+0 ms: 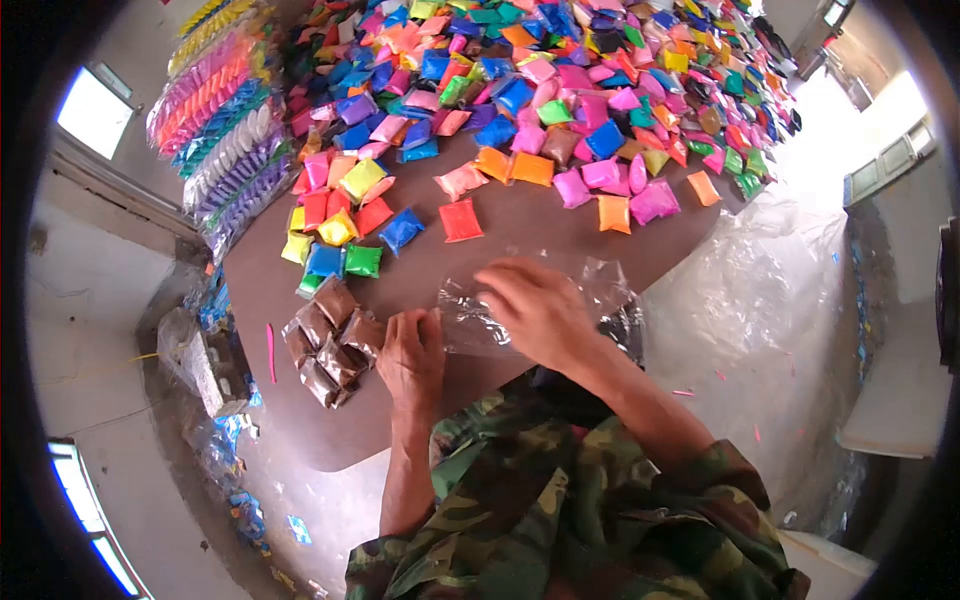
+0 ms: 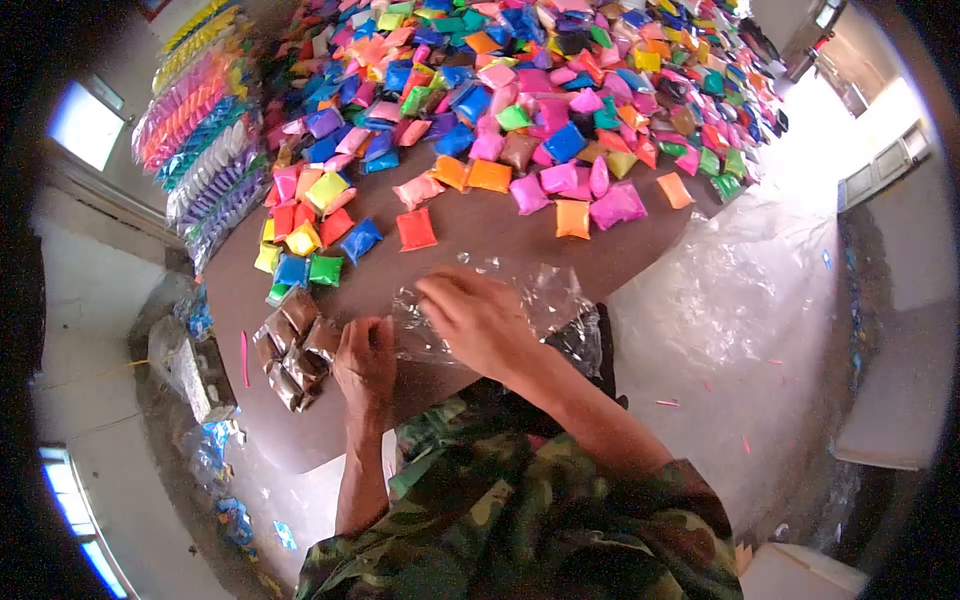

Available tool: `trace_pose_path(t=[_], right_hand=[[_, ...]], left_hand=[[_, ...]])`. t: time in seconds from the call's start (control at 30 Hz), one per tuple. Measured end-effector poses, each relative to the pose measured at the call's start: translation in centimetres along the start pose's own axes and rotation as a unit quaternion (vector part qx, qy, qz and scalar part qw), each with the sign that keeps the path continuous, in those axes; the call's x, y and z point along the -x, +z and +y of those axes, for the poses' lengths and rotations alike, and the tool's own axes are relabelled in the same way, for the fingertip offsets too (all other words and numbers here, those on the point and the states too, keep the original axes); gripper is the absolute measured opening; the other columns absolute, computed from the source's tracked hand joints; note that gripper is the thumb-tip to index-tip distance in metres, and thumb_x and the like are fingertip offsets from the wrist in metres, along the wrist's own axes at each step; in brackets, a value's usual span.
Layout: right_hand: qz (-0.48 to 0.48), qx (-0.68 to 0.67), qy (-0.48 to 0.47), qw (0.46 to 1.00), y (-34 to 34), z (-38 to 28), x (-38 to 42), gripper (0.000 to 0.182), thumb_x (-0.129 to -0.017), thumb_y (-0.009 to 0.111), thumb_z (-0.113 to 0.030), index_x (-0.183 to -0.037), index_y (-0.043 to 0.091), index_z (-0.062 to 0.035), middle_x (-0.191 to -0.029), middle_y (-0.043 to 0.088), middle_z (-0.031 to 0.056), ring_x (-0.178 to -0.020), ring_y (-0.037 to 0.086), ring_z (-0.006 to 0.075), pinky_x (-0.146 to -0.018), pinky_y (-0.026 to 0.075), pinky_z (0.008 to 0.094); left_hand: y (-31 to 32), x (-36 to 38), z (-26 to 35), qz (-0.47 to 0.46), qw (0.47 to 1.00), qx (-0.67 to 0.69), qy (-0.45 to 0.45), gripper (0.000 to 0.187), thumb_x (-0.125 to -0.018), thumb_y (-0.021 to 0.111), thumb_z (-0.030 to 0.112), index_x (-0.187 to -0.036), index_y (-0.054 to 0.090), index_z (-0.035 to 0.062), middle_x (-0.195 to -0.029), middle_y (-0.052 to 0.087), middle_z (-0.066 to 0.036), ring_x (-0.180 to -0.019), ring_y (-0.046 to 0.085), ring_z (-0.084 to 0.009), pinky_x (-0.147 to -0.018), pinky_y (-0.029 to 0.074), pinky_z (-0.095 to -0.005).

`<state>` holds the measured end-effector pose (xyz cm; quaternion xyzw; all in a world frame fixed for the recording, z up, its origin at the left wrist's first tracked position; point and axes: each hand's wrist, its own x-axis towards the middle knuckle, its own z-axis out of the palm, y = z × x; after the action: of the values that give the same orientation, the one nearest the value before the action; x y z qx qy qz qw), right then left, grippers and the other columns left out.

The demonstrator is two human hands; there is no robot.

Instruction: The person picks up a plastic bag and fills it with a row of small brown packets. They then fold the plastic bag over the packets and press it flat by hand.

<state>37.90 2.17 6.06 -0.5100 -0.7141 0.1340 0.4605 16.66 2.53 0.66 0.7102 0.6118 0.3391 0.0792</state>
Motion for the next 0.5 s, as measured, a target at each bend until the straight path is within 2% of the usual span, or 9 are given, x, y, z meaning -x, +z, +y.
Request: trace_pose_path(t=[0.07,0.13,0.2,0.3,0.33,0.4,0.43,0.47,0.5], right_hand=[[0.083,0.012,-0.023,0.996,-2.4,-0.3,1.0,0.02,-0.092,0.078,-0.006,-0.111,0.074,-0.0036,-0.107,0.076,0.0148,-0.094,0.075,0.0344,-0.081,0.062,0.0431],[0.122,0.054,-0.027,0.991,-5.5,-1.1,2.4,0.021,-0.09,0.077,-0.002,-0.111,0.076,-0.0013,-0.109,0.077,0.0148,-0.095,0.075,0.0331,-0.082,0.062,0.0411],[0.161,0.096,-0.011,0.982,-8.0,-0.6,4.5,0.024,-0.09,0.078,-0.002,-0.114,0.075,0.0007,-0.113,0.076,0.0163,-0.097,0.075,0.0319,-0.087,0.061,0.0399],[0.205,0.195,0.053,0.958,-10.8,0.7,7.6,0.031,-0.093,0.078,-0.006,-0.122,0.072,0.0017,-0.123,0.073,0.0182,-0.104,0.074,0.0295,-0.092,0.058,0.0393],[0.207,0.174,0.115,0.956,-11.2,1.3,8.9,0.033,-0.094,0.077,-0.007,-0.125,0.07,0.002,-0.126,0.072,0.0182,-0.106,0.073,0.0281,-0.093,0.057,0.0388],[0.215,0.127,0.237,0.939,-10.9,3.2,11.9,0.038,-0.097,0.075,-0.01,-0.132,0.067,0.0026,-0.132,0.069,0.0181,-0.111,0.072,0.0253,-0.096,0.056,0.0379],[0.23,0.018,0.34,0.912,-10.0,3.6,13.3,0.041,-0.101,0.073,-0.014,-0.137,0.062,0.0032,-0.135,0.067,0.0163,-0.111,0.071,0.0225,-0.093,0.057,0.0359],[0.222,-0.017,0.37,0.902,-9.3,4.1,14.5,0.041,-0.102,0.073,-0.016,-0.136,0.063,0.0033,-0.133,0.068,0.0158,-0.11,0.071,0.0215,-0.092,0.057,0.034],[0.214,-0.053,0.398,0.89,-8.9,4.3,15.2,0.04,-0.102,0.074,-0.017,-0.135,0.063,0.0034,-0.131,0.069,0.0152,-0.108,0.071,0.0205,-0.09,0.057,0.0321]], left_hand=[[-0.2,0.1,0.1,0.014,1.0,-0.001,0.024,0.013,-0.099,0.076,0.015,-0.097,0.069,0.0048,-0.09,0.071,-0.014,-0.077,0.071,-0.0352,-0.067,0.056,-0.0452],[-0.6,0.2,-0.3,0.008,1.0,0.011,0.019,0.011,-0.1,0.076,0.014,-0.099,0.071,0.004,-0.09,0.071,-0.014,-0.076,0.071,-0.0338,-0.067,0.056,-0.0431],[-0.6,0.5,-1.0,0.017,0.999,0.034,0.032,0.01,-0.101,0.075,0.011,-0.104,0.072,0.0026,-0.092,0.072,-0.014,-0.075,0.071,-0.0313,-0.066,0.057,-0.0395],[-2.1,0.8,0.5,0.014,0.998,0.05,0.023,0.011,-0.099,0.076,0.012,-0.106,0.071,0.0052,-0.09,0.069,-0.012,-0.075,0.068,-0.0347,-0.066,0.056,-0.0462],[-2.6,1.2,1.1,-0.008,0.999,0.044,0.005,0.014,-0.095,0.079,0.008,-0.107,0.071,0.0048,-0.096,0.07,-0.012,-0.081,0.068,-0.0339,-0.071,0.057,-0.0456],[-2.9,1.1,2.3,0.02,0.994,0.018,0.109,0.018,-0.092,0.08,0.005,-0.107,0.071,0.005,-0.103,0.071,-0.013,-0.088,0.069,-0.0343,-0.076,0.057,-0.0455],[-2.9,1.3,2.8,0.036,0.987,0.005,0.16,0.019,-0.09,0.081,0.004,-0.107,0.071,0.005,-0.106,0.071,-0.013,-0.091,0.069,-0.0345,-0.078,0.057,-0.0454],[-2.9,2.1,3.1,-0.007,0.987,0.029,0.159,0.025,-0.089,0.079,0.001,-0.112,0.073,0.0074,-0.119,0.072,-0.013,-0.11,0.069,-0.036,-0.094,0.055,-0.0495],[-2.8,2.4,3.6,-0.019,0.981,0.036,0.189,0.026,-0.088,0.08,0.002,-0.112,0.073,0.0074,-0.12,0.072,-0.013,-0.11,0.069,-0.0359,-0.094,0.056,-0.049]])
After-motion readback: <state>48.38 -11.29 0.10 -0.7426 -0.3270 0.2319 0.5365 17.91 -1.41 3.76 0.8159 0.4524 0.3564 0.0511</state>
